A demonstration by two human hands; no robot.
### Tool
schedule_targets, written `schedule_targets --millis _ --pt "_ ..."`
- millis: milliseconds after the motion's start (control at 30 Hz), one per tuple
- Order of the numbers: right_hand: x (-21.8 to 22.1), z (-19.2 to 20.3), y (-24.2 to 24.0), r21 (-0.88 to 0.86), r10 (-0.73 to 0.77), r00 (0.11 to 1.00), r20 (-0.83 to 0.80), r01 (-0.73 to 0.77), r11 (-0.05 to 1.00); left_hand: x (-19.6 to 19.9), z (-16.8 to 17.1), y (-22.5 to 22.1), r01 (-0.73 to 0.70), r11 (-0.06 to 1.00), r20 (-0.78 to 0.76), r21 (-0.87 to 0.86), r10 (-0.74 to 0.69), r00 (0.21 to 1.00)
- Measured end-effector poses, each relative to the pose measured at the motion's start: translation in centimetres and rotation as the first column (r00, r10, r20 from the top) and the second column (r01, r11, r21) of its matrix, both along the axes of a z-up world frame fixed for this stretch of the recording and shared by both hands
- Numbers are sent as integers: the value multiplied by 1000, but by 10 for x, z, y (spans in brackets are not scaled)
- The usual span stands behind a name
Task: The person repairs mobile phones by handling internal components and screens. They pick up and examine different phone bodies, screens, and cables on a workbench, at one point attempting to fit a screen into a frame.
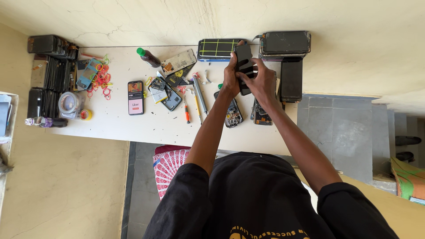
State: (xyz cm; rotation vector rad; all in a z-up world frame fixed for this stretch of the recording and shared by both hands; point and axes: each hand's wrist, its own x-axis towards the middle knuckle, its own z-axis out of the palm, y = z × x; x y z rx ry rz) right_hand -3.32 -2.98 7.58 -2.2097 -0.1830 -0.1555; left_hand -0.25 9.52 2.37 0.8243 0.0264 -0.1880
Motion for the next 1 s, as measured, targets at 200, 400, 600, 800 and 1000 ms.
schedule_targets --millis 200,400,600,800,1000 --pt "-12 13 6 -198 23 986 165 11 980 -4 0 2 13 997 52 -72 -10 999" --pt "-11 9 9 -294 36 990 134 5 956 -9 -5 9 98 989 77 -113 -90 993" --pt "4 -23 2 49 130 977 171 -140 989 2 -23 16 79 996 63 36 -81 995" --pt "20 -43 -8 854 543 746 -386 67 515 45 -33 21 -191 479 205 856 24 978" --pt "25 -49 0 901 547 745 -381 166 401 36 -6 11 -300 217 275 929 136 952"
